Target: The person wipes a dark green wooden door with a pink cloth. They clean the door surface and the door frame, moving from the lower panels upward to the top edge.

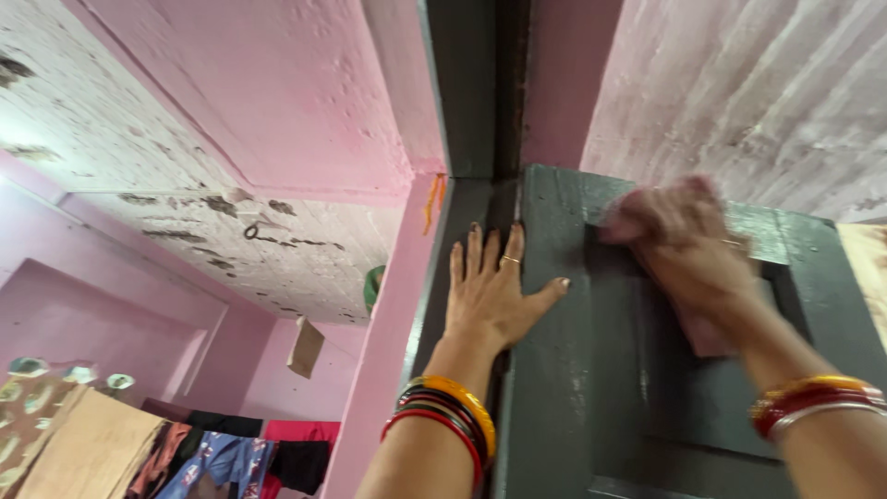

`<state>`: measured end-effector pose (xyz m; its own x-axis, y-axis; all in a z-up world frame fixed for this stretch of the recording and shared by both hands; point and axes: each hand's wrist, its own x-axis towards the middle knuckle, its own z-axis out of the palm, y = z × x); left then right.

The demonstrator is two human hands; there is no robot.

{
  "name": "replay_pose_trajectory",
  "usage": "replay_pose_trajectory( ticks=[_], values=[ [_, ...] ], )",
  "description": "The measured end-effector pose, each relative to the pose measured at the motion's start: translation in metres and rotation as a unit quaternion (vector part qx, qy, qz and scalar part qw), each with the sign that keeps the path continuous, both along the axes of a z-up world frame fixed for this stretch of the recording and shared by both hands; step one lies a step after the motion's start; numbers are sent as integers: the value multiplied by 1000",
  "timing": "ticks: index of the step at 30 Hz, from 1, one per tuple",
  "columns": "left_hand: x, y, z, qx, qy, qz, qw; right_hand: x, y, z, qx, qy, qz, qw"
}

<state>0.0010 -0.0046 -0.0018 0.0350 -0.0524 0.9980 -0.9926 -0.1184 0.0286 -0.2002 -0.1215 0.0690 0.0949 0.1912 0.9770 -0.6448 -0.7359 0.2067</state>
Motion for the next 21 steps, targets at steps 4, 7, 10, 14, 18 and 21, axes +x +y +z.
replay_pose_trajectory(
  ticks=[4,7,10,14,18,21],
  values=[
    [-3,1,-2,6,7,-1,1000,-19,-3,-12,185,-183,41,965],
    [-4,2,-1,10,9,1,1000,-4,5,-16,218,-176,31,959],
    [-5,0,-1,5,6,-4,1000,44,31,-21,159,-49,20,986],
    [-2,3,0,9,8,9,1000,56,45,-12,-146,109,8,983],
    [0,-2,-1,-6,-6,-6,1000,34,36,0,25,29,-7,999],
    [3,-1,-1,-1,-18,-1,1000,15,27,3,160,-78,25,984]
  ],
)
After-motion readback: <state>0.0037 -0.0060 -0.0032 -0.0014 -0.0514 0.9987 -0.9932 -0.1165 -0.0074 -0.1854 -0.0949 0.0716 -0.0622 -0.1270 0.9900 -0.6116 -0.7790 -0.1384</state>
